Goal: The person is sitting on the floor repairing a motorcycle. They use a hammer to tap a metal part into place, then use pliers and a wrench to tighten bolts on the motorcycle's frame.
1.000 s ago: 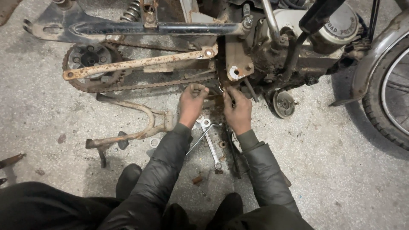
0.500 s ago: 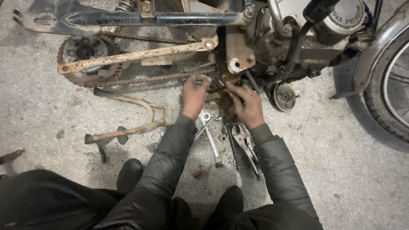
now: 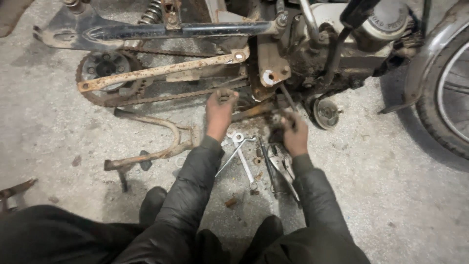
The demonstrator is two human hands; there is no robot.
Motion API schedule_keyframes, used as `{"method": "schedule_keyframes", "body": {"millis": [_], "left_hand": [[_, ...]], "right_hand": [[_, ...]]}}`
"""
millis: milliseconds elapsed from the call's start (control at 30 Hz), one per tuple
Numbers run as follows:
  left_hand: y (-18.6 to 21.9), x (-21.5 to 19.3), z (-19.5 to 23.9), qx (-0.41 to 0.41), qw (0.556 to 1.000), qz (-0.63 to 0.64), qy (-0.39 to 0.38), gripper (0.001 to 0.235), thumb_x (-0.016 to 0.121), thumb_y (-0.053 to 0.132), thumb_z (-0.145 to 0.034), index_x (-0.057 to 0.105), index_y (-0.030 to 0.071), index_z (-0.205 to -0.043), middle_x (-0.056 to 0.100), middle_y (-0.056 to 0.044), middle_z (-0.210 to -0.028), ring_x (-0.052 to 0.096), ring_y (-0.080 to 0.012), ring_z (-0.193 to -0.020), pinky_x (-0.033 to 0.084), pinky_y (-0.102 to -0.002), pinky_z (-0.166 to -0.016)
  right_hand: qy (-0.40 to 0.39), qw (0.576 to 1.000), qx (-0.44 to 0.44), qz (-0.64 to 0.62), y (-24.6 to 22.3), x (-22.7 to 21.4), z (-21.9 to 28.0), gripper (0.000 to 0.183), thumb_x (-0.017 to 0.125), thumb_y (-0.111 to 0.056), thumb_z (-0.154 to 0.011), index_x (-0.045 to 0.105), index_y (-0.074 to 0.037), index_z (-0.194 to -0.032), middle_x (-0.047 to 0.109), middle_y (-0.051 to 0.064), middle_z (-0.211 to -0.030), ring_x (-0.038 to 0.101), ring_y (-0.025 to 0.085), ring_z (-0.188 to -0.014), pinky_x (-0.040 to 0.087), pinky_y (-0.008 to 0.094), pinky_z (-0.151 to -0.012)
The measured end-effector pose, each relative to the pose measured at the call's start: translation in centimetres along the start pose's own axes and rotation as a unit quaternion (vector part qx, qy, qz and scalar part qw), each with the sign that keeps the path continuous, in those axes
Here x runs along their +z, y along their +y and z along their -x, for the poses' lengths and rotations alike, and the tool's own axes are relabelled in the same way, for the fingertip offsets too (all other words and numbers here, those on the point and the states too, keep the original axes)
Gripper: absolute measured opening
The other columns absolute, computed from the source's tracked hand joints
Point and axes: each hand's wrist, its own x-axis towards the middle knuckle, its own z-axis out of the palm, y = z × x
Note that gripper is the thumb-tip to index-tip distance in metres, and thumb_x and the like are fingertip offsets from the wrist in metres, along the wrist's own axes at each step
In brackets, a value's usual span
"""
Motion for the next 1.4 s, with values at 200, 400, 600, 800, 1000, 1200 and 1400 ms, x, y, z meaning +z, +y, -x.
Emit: {"method": "schedule_keyframes", "body": {"millis": [200,400,600,800,1000,1200,1400], "left_hand": [[-1.2,1.7,1.5,0.024,0.999,0.000,-0.021,0.021,0.069,0.025,-0.093,0.066,0.009,-0.106,0.069,-0.010,-0.092,0.070,-0.0190,-0.084,0.060,-0.035,-0.068],[0.3,3.8,2.2,0.061,0.996,0.068,0.008,0.026,0.064,0.018,-0.095,0.059,0.001,-0.113,0.066,-0.013,-0.092,0.063,-0.0150,-0.080,0.060,-0.031,-0.064],[1.2,3.7,3.0,0.053,0.997,0.052,-0.011,0.022,0.064,0.019,-0.094,0.063,0.001,-0.105,0.067,-0.013,-0.084,0.063,-0.0148,-0.072,0.058,-0.031,-0.056],[-2.4,4.9,0.0,0.032,0.997,-0.041,-0.050,0.041,0.078,0.052,-0.080,0.072,0.012,-0.087,0.067,-0.009,-0.070,0.068,-0.0208,-0.062,0.056,-0.037,-0.053],[-1.4,3.3,-0.7,0.068,0.998,0.012,-0.001,0.028,0.074,0.032,-0.090,0.071,0.005,-0.095,0.071,-0.011,-0.071,0.061,-0.0112,-0.054,0.051,-0.025,-0.047],[3.1,2.2,1.4,0.088,0.995,0.023,-0.049,0.033,0.076,0.011,-0.086,0.067,-0.003,-0.115,0.071,-0.020,-0.094,0.072,-0.0235,-0.083,0.062,-0.038,-0.065],[3.9,3.8,2.0,0.064,0.972,-0.225,-0.029,0.033,0.066,0.035,-0.090,0.075,0.010,-0.108,0.075,-0.018,-0.089,0.072,-0.0359,-0.095,0.058,-0.047,-0.076]], "right_hand": [[0.028,0.978,0.117,-0.172,-2.0,0.3,3.8,0.030,0.055,-0.010,-0.099,0.061,-0.002,-0.127,0.062,0.017,-0.086,0.056,0.021,-0.059,0.048,0.034,-0.049],[0.002,0.988,0.021,-0.156,-5.6,1.1,1.3,0.028,0.051,-0.019,-0.104,0.052,-0.004,-0.127,0.063,0.013,-0.084,0.060,0.018,-0.066,0.048,0.034,-0.057],[0.040,0.982,-0.048,-0.176,-5.9,2.6,-0.4,0.036,0.049,-0.030,-0.105,0.037,-0.004,-0.126,0.061,0.017,-0.102,0.062,0.023,-0.088,0.047,0.038,-0.076],[0.018,0.977,-0.047,-0.205,-8.2,3.9,1.3,0.028,0.059,-0.014,-0.100,0.053,0.001,-0.123,0.064,0.021,-0.111,0.067,0.029,-0.099,0.054,0.039,-0.081],[0.001,0.965,-0.023,-0.263,-7.2,4.2,2.8,0.049,0.063,-0.020,-0.096,0.043,0.000,-0.136,0.055,0.023,-0.132,0.060,0.034,-0.117,0.053,0.044,-0.093],[-0.037,0.961,0.100,-0.254,-7.2,4.6,5.7,0.053,0.066,-0.020,-0.094,0.042,0.004,-0.135,0.055,0.027,-0.130,0.064,0.039,-0.110,0.058,0.045,-0.083],[-0.033,0.956,0.143,-0.253,-4.2,6.3,7.6,0.039,0.069,-0.006,-0.090,0.052,0.000,-0.126,0.066,0.018,-0.113,0.068,0.024,-0.091,0.058,0.032,-0.065]]}}
